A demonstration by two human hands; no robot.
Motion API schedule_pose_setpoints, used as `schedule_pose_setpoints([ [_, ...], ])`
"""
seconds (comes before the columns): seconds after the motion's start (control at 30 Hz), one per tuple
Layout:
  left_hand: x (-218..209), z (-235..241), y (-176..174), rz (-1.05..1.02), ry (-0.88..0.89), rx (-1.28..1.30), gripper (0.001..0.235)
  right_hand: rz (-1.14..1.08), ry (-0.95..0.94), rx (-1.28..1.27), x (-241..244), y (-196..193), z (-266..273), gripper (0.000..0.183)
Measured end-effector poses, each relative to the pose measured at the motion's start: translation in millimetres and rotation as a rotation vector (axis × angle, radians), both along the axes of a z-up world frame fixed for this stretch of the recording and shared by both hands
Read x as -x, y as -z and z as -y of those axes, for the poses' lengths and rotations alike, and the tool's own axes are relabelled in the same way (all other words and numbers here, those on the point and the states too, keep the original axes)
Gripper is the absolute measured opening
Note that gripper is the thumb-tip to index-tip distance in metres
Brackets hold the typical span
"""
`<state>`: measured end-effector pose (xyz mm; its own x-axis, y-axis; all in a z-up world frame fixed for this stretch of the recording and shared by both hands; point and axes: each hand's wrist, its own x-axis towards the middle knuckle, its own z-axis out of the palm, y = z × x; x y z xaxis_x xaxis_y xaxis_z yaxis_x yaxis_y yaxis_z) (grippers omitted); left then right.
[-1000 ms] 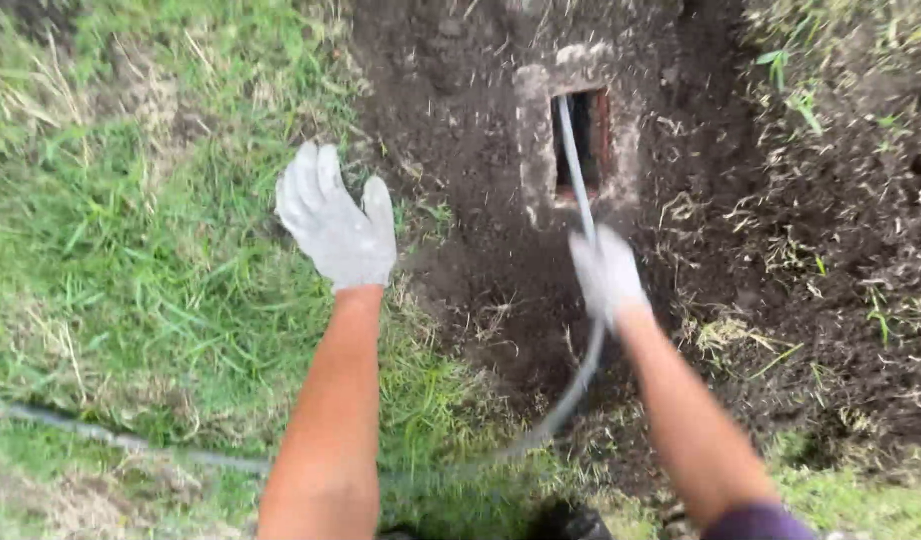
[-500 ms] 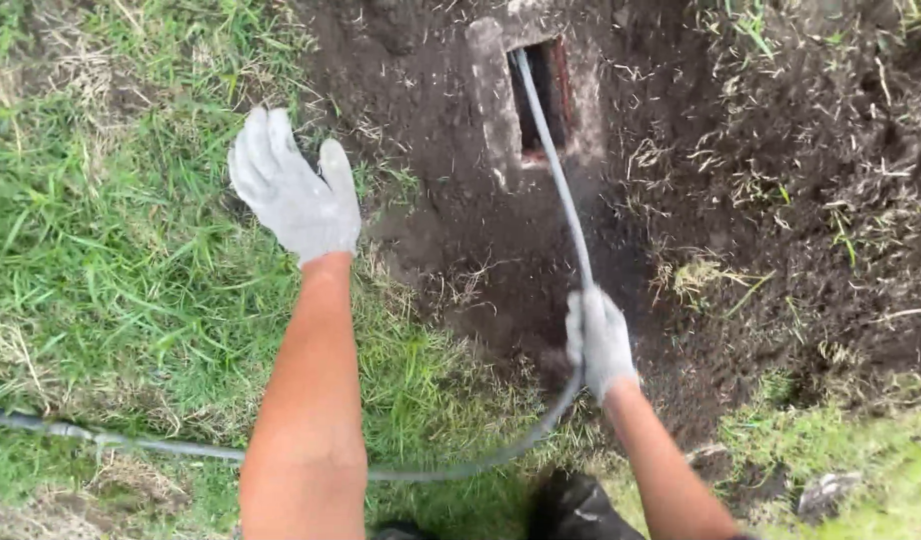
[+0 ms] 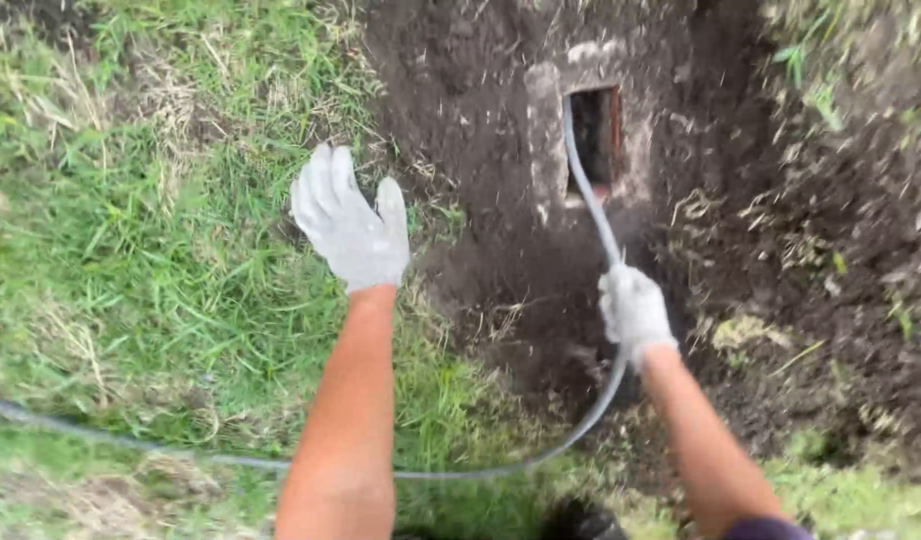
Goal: Feeding a flexible plumbing cable into a drainage hole in the ground
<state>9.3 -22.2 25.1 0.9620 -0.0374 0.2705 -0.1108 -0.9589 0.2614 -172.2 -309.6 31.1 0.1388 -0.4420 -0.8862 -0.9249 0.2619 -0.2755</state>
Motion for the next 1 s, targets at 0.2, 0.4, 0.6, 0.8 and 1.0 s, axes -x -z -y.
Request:
schedule_pose_setpoints([
  [0.2,2.3,2.2,-25.0,-0.194,-0.055,0.093,0.058,-0.146,0.036,-0.095,-8.9,-33.9,-7.1,0.025],
  [0.4,5.1,-1.6,12.0,-0.039,0.015,-0.005,0.049,0.008,0.08,-0.163,64.9,-84.4,-18.8,0.035],
  [0.6,6.6,-1.9,5.2,0.005,0.021,-0.015,0.047,0.014,0.334,-0.189,260.7,-136.3,-52.3,0.043],
  [0.8,2.8,-1.4,-8.6,0.025,0.04,0.04,0.048,-0.04,-0.36,0.036,151.3,-61.6,-31.8,0.025],
  [1.0,5.6,-17.4,13.7,0.007,0.077,-0.077,0.058,0.212,0.062,-0.033,3.2,86.2,-2.7,0.037],
])
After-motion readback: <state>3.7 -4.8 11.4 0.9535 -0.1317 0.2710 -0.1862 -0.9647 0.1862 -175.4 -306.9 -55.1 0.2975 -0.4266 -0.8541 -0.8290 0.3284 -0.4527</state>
